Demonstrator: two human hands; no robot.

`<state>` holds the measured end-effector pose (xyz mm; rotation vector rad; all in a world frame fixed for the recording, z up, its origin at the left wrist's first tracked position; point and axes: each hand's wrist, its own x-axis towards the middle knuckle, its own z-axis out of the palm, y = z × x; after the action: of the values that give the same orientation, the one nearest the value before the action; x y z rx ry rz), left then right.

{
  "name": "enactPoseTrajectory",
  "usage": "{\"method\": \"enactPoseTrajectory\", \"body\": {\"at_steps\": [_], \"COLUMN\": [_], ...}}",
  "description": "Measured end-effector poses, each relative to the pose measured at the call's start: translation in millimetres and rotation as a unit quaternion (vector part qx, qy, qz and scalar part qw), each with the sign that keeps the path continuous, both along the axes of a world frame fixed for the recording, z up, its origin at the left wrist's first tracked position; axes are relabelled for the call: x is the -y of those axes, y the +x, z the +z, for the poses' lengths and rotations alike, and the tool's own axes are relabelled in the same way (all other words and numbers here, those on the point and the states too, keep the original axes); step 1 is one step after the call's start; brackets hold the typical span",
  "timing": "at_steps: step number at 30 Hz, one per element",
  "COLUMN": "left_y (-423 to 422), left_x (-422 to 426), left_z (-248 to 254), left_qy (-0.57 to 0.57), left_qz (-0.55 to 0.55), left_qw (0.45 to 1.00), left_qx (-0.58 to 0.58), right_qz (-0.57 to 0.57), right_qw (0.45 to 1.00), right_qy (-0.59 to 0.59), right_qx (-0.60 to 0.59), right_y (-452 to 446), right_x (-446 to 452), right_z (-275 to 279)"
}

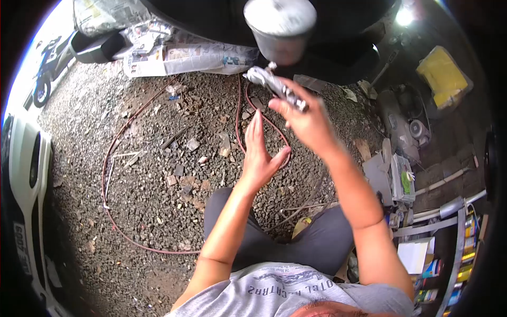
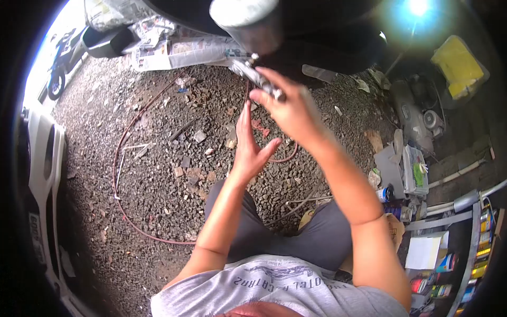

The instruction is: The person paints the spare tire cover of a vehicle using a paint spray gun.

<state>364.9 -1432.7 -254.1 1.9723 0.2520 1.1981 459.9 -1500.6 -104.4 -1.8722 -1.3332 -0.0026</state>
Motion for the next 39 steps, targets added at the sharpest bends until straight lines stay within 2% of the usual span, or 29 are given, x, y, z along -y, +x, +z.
{"method": "enactPoseTrajectory", "body": {"at_steps": [2, 4, 5, 6, 7, 9, 10, 11, 12, 13, 14, 15, 16, 19, 20, 22, 24, 25, 26, 29, 32, 35, 36, 39], "left_y": [6, 5, 4, 2, 1, -7, -11, -14, -9, 1, 12, 16, 10, 10, 10, 17, 20, 30, 27, 44, 62, 89, 89, 108], "left_x": [-16, -21, -25, -28, -27, -35, -36, -34, -32, -32, -37, -43, -46, -83, -95, -118, -135, -153, -161, -182, -198, -207, -203, -185], "left_z": [14, 12, 6, 1, -4, -1, -3, -9, -12, -28, -43, -36, -33, -39, -39, -55, -65, -88, -91, -92, -86, -102, -108, -106], "left_qy": [0.08, 0.072, 0.079, 0.087, 0.104, 0.036, 0.0, 0.044, 0.017, -0.046, -0.108, -0.092, -0.127, -0.115, -0.162, -0.29, -0.329, -0.317, -0.334, -0.312, -0.316, -0.267, -0.259, -0.17], "left_qz": [-0.008, -0.058, -0.087, -0.117, -0.103, -0.125, -0.139, -0.097, -0.068, -0.065, -0.06, -0.029, -0.031, 0.007, -0.028, -0.071, -0.047, 0.003, 0.05, 0.081, 0.084, 0.061, 0.058, 0.081], "left_qw": [0.996, 0.996, 0.993, 0.989, 0.989, 0.989, 0.983, 0.993, 0.997, 0.997, 0.992, 0.994, 0.991, 0.993, 0.984, 0.95, 0.933, 0.931, 0.931, 0.915, 0.897, 0.899, 0.917, 0.939], "left_qx": [0.031, 0.008, 0.01, 0.01, 0.02, -0.073, -0.121, -0.058, -0.03, -0.011, 0.01, 0.046, 0.043, 0.027, 0.065, 0.094, 0.137, 0.18, 0.141, 0.242, 0.296, 0.343, 0.299, 0.288], "right_qz": [0.006, 0.0, 0.003, 0.031, 0.058, 0.093, 0.142, 0.152, 0.165, 0.179, 0.206, 0.174, 0.14, 0.13, 0.102, 0.023, -0.042, -0.061, -0.081, -0.079, -0.107, -0.107, -0.108, -0.119], "right_qw": [0.988, 0.984, 0.983, 0.982, 0.98, 0.983, 0.979, 0.979, 0.979, 0.976, 0.958, 0.98, 0.989, 0.962, 0.95, 0.933, 0.925, 0.916, 0.903, 0.928, 0.913, 0.898, 0.893, 0.885], "right_qy": [0.144, 0.176, 0.167, 0.17, 0.173, 0.148, 0.094, 0.069, 0.045, 0.047, 0.039, -0.008, -0.055, -0.239, -0.293, -0.321, -0.332, -0.343, -0.357, -0.248, -0.317, -0.344, -0.352, -0.358], "right_qx": [0.055, 0.034, -0.072, -0.078, -0.084, -0.06, -0.113, -0.114, -0.11, -0.118, -0.196, -0.097, 0.001, 0.01, -0.034, -0.162, -0.179, -0.2, -0.224, -0.266, -0.232, -0.253, -0.26, -0.273], "right_y": [5, 1, -2, -2, -1, -6, -9, -8, -7, -10, -7, -8, -6, 21, 34, 57, 82, 92, 97, 100, 99, 105, 107, 108], "right_x": [-3, 0, 2, 2, 1, -5, -3, -4, -6, -4, 0, 9, 23, 69, 83, 117, 143, 152, 160, 174, 183, 192, 195, 193], "right_z": [-61, -97, -113, -125, -136, -142, -133, -136, -137, -136, -158, -157, -153, -145, -142, -150, -158, -158, -159, -157, -156, -160, -162, -161]}}
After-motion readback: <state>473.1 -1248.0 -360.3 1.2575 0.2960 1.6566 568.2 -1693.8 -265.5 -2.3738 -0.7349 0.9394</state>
